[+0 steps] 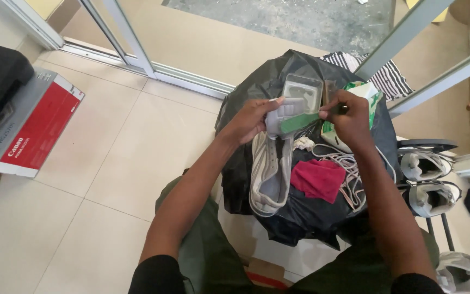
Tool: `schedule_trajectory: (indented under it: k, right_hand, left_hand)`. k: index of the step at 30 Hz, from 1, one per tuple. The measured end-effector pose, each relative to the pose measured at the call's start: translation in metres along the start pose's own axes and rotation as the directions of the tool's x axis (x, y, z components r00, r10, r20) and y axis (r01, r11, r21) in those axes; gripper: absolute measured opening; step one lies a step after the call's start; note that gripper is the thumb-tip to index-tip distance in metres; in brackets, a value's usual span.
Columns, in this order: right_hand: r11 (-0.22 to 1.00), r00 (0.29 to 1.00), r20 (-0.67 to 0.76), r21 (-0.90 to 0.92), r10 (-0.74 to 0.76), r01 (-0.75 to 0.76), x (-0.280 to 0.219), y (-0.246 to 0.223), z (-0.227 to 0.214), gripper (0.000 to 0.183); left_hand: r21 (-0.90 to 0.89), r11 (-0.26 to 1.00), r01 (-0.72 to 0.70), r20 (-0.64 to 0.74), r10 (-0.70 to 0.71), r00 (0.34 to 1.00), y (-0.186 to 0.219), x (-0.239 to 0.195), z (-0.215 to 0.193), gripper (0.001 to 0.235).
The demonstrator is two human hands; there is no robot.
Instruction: Cleaning a white sneaker using a brush and a scraper tool, then placing it on a shoe rack.
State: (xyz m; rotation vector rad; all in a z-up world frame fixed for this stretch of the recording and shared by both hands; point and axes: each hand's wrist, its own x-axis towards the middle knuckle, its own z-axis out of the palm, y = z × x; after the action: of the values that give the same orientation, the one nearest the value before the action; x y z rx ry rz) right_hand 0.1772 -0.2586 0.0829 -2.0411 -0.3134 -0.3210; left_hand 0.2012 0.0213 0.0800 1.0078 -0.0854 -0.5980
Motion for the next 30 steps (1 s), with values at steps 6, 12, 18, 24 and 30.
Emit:
schedule_trajectory:
  k: [6,12,18,24,30]
  right_hand:
    - [0.994,0.996,0.027,-0.071,-0.086,0.087,-0.023,-0.037,0.04,0.021]
    - [0.999,0.996,-0.076,0.008,-0.041,0.042,-0.007,-0.003,0.003,0.023]
    - [0.998,0.995,-0.092,0.049,-0.039,0.044,-0.002,-0.002,0.014,0.02]
    - [0.99,0.977,-0.209,-0.139,-0.041,0.011,0.007,-0.002,-0.035,0.013]
    - [0.745,0.995,-0.029,-0.665,-0.094,0.051,0.015,0.023,0.014,0.032]
  left_hand:
    - [0.036,0.999,0.025,0.036,-0.027,0.999,-0.028,0.026,-0.012,0.04]
    - [0.065,0.998,0.001,0.037,-0.004,0.999,-0.006,0.008,0.006,0.042]
    - [0.084,0.996,0.024,0.04,-0.028,0.999,-0.014,0.008,-0.004,0.043]
    - [0.069,0.998,0.004,-0.029,-0.002,1.0,-0.007,0.001,-0.011,0.045]
    - [0.067,0.998,0.005,-0.073,0.0,0.997,-0.005,-0.003,-0.007,0.042]
